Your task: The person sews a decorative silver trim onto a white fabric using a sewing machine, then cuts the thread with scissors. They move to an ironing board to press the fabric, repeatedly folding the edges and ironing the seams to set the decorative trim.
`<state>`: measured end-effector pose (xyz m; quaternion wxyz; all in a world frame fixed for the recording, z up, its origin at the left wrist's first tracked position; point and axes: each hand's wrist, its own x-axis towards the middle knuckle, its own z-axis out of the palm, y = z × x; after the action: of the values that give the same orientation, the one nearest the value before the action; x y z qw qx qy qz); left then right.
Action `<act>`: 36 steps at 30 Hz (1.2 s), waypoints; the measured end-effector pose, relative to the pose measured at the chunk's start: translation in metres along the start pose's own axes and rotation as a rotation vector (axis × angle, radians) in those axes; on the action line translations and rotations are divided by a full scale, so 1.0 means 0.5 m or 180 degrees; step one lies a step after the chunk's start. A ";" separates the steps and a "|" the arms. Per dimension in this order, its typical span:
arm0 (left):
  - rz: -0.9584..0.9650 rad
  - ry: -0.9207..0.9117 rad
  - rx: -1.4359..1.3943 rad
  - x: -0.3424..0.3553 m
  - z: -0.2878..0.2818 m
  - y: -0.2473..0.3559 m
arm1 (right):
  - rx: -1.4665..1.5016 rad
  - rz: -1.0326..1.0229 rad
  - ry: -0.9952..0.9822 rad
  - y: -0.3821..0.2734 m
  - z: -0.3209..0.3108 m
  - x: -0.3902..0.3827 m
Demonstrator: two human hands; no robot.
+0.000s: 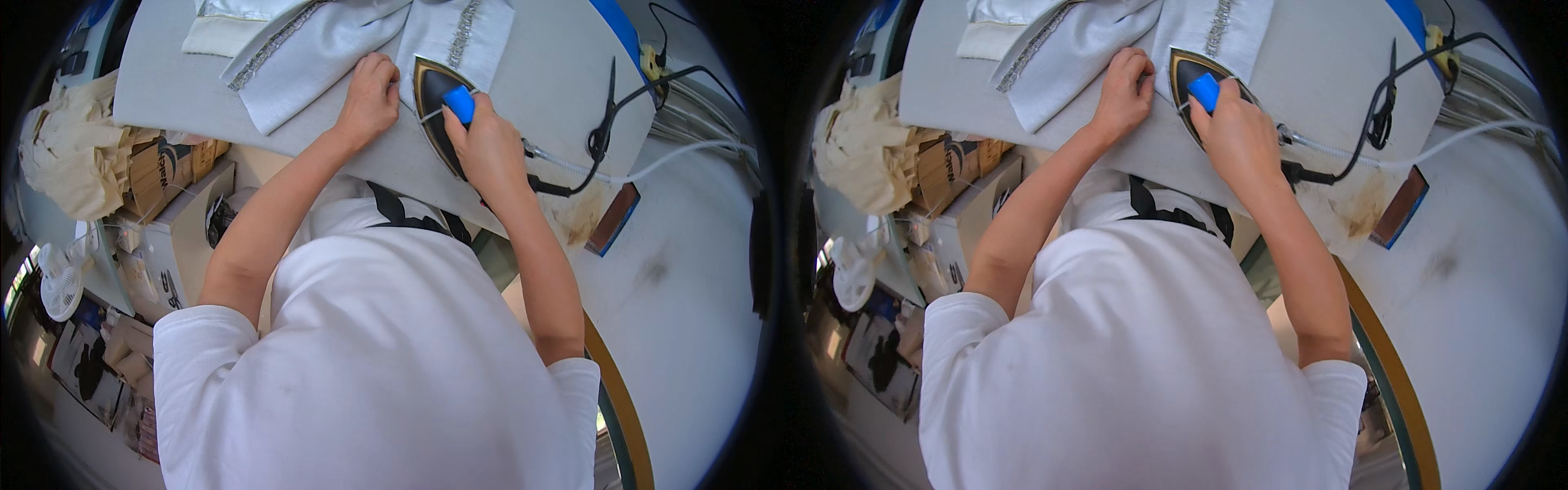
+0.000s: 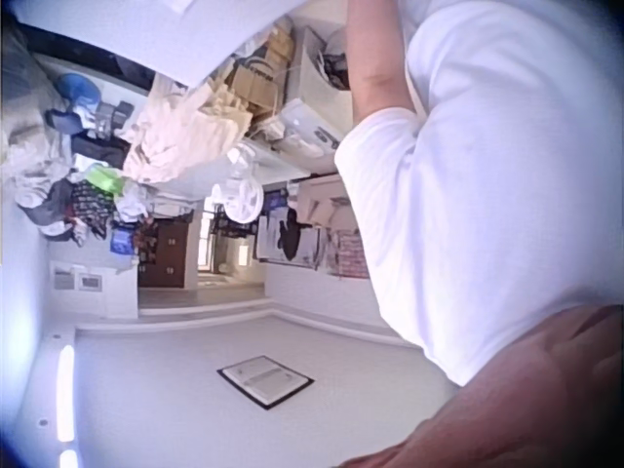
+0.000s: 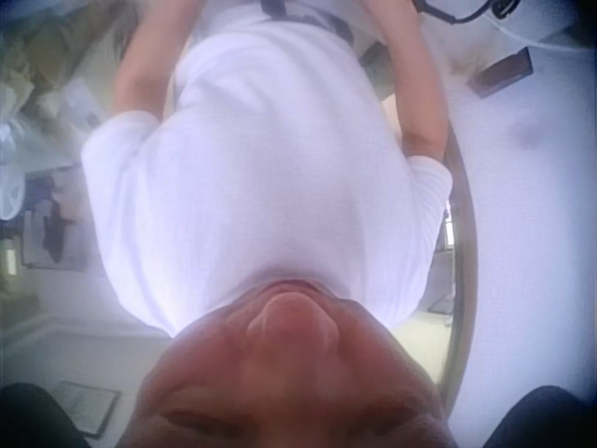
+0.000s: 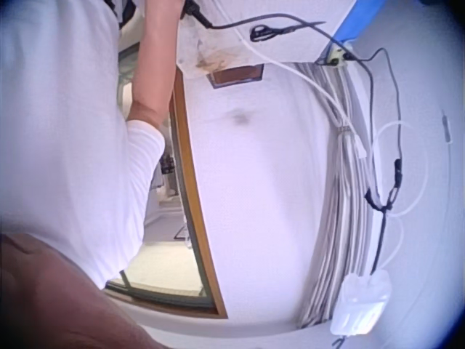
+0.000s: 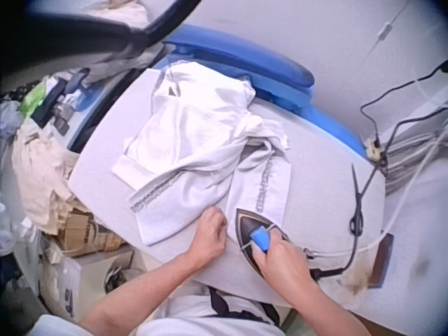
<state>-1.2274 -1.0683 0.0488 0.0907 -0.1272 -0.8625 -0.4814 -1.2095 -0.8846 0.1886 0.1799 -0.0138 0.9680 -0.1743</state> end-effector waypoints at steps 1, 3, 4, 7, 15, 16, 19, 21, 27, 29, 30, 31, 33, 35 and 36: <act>-0.0059 -0.0043 -0.0078 0.000 0.000 0.001 | 0.0002 0.0050 -0.0014 -0.002 0.003 0.003; -0.0138 -0.0094 -0.0170 0.003 -0.002 0.003 | 0.0075 -0.0041 0.0138 -0.006 0.006 0.006; -0.0101 -0.0100 -0.0148 0.004 -0.003 0.005 | 0.0122 -0.0124 0.0230 -0.008 0.005 0.005; -0.0016 -0.0082 -0.0209 0.006 -0.004 0.004 | -0.0172 0.0173 -0.0080 -0.011 0.004 0.002; -0.0097 -0.0129 -0.0126 0.002 0.002 0.005 | -0.0097 0.0018 0.0130 -0.008 0.012 0.010; -0.0061 -0.0148 -0.0086 0.001 0.004 0.007 | -0.0122 0.0031 0.0117 -0.007 0.012 0.010; 0.0042 -0.0152 0.0081 -0.001 0.004 0.010 | -0.0110 0.0039 0.0118 -0.005 0.008 0.005; 0.0180 -0.0199 0.0214 -0.002 0.003 0.011 | -0.0147 0.0082 0.0067 -0.004 0.002 0.003; 0.0159 -0.0334 0.0245 -0.008 -0.002 0.010 | -0.0131 0.0352 -0.0090 0.007 -0.020 -0.009; 0.0176 -0.0344 0.0243 -0.007 -0.004 0.008 | -0.0106 0.0459 -0.0115 0.016 -0.020 -0.011; 0.0195 -0.0351 0.0247 -0.006 -0.006 0.008 | -0.0065 0.0492 -0.0096 0.022 -0.020 -0.013; 0.0201 -0.0385 0.0267 -0.005 -0.008 0.010 | -0.0019 0.0505 -0.0067 0.030 -0.020 -0.015; 0.0239 -0.0452 0.0293 -0.001 -0.014 0.014 | 0.0009 0.0655 0.0092 0.057 -0.024 -0.024; 0.0507 -0.0505 0.0484 0.004 -0.019 0.022 | 0.0126 0.0892 0.0239 0.105 -0.036 -0.041; 0.0607 -0.0523 0.0573 0.007 -0.021 0.027 | 0.0217 0.1048 0.0316 0.135 -0.044 -0.055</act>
<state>-1.2263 -1.0699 0.0661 0.0761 -0.2388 -0.8907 -0.3794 -1.1893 -0.8113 0.1943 0.1583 0.1596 0.9584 -0.1757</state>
